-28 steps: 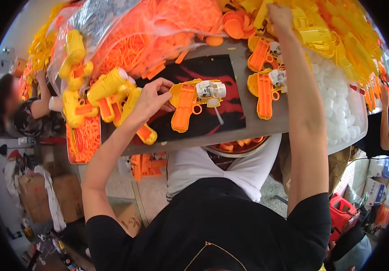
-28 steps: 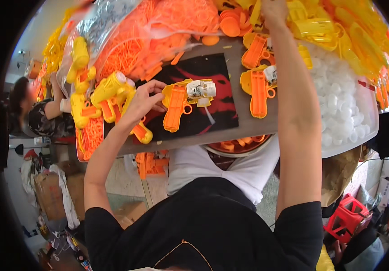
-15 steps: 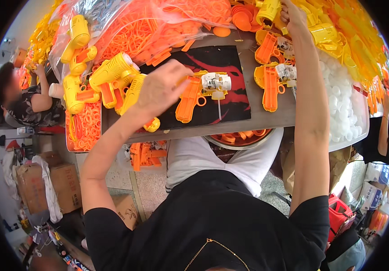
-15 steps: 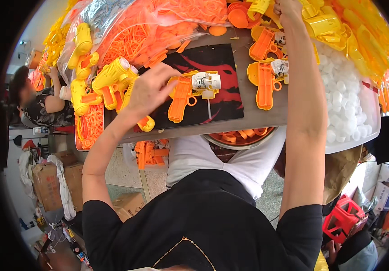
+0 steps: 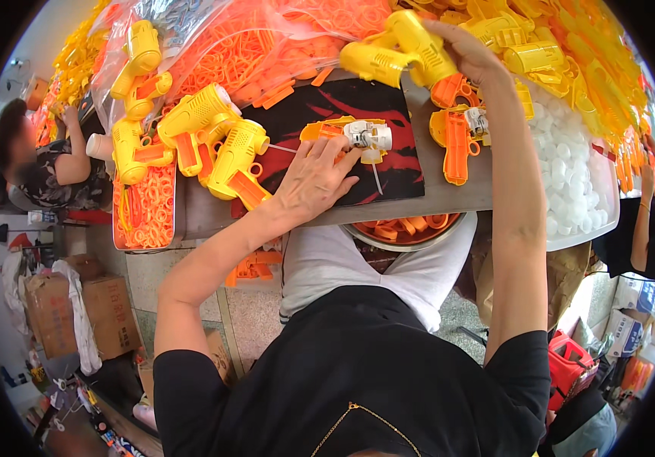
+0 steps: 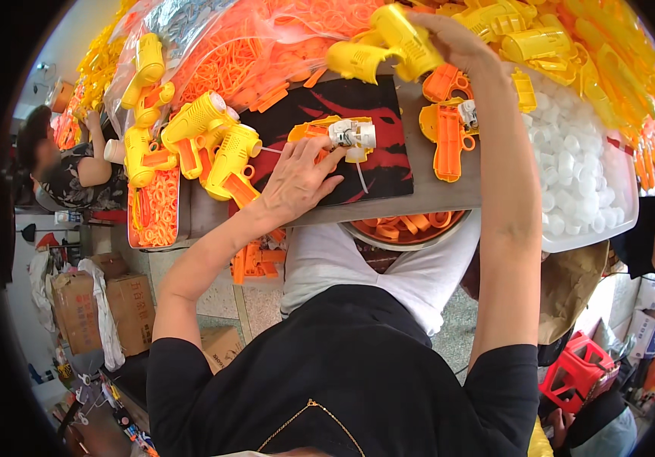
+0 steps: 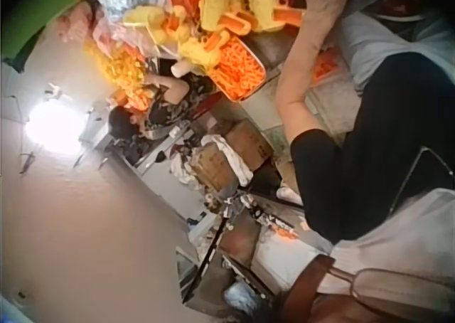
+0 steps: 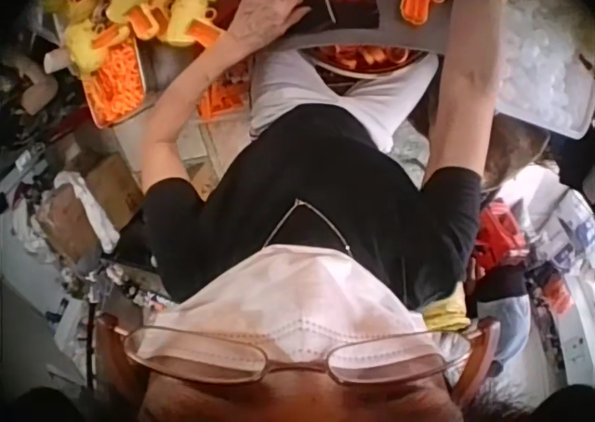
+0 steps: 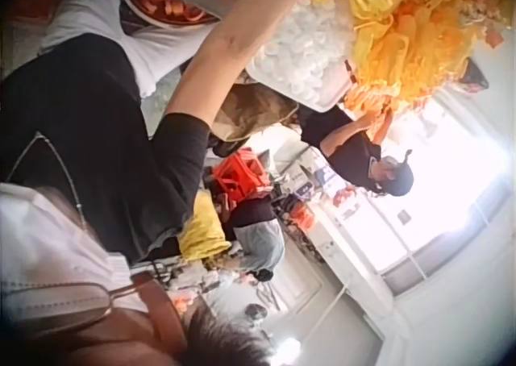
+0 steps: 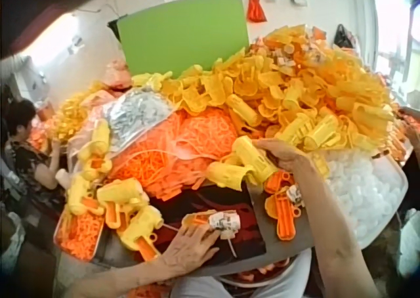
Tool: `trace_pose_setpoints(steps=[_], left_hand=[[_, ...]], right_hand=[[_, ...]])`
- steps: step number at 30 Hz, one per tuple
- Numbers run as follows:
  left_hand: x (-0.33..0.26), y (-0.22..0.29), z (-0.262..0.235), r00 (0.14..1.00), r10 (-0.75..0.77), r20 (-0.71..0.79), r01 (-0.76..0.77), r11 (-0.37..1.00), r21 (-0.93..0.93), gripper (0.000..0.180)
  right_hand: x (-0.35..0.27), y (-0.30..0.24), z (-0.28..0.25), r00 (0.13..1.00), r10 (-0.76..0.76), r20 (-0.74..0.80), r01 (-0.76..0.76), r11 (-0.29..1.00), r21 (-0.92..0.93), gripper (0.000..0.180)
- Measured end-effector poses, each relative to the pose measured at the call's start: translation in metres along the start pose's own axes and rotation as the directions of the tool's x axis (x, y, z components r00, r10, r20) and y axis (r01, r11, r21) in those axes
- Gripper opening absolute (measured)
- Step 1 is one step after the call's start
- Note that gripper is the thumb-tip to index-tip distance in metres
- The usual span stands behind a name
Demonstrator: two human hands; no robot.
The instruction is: Assemble plastic components of toy guns on a factory workbench.
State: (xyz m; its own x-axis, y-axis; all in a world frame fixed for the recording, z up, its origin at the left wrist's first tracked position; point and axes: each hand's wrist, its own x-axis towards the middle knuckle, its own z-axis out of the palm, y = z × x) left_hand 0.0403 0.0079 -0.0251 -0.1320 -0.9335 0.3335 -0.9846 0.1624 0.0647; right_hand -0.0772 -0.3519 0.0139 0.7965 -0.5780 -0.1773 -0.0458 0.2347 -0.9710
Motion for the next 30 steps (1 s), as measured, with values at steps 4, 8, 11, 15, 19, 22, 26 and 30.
trace_pose_setpoints(steps=[4,8,11,15,19,22,26,30], left_hand=[[0.004,-0.003,-0.004,0.999,-0.010,-0.031,0.005,0.987,-0.159,0.044],[0.012,-0.026,-0.013,0.997,-0.007,-0.077,-0.008,0.984,-0.180,0.046],[0.067,-0.037,-0.024,0.943,-0.012,-0.334,0.007,1.000,-0.016,0.052],[0.121,-0.054,-0.016,0.928,0.180,-0.325,-0.132,0.978,0.163,0.061],[0.122,-0.075,-0.016,0.981,0.137,-0.137,-0.164,0.963,-0.212,0.070],[0.114,-0.093,-0.023,0.996,-0.010,-0.087,-0.057,0.684,-0.727,0.054],[0.102,-0.106,-0.039,0.928,-0.331,0.172,0.264,0.257,-0.930,0.045],[0.102,-0.121,-0.034,0.866,-0.476,0.154,0.159,-0.029,-0.987,0.041]], right_hand=[[0.003,0.015,-0.002,0.997,-0.065,0.035,0.070,0.986,-0.151,0.038],[-0.003,0.012,0.009,0.991,-0.134,-0.022,0.127,0.972,-0.199,0.036],[-0.009,0.008,0.015,0.989,-0.145,-0.012,0.141,0.975,-0.174,0.035],[-0.009,0.007,0.025,0.986,-0.149,0.078,0.157,0.981,-0.111,0.035],[-0.007,0.009,0.010,1.000,-0.023,0.003,0.023,0.994,-0.109,0.037],[-0.007,0.017,-0.002,0.994,0.100,-0.043,-0.102,0.994,-0.046,0.039],[-0.003,0.018,0.000,0.973,0.232,0.013,-0.232,0.971,0.051,0.040],[-0.004,0.014,-0.006,0.975,0.218,0.033,-0.219,0.941,0.258,0.040]])
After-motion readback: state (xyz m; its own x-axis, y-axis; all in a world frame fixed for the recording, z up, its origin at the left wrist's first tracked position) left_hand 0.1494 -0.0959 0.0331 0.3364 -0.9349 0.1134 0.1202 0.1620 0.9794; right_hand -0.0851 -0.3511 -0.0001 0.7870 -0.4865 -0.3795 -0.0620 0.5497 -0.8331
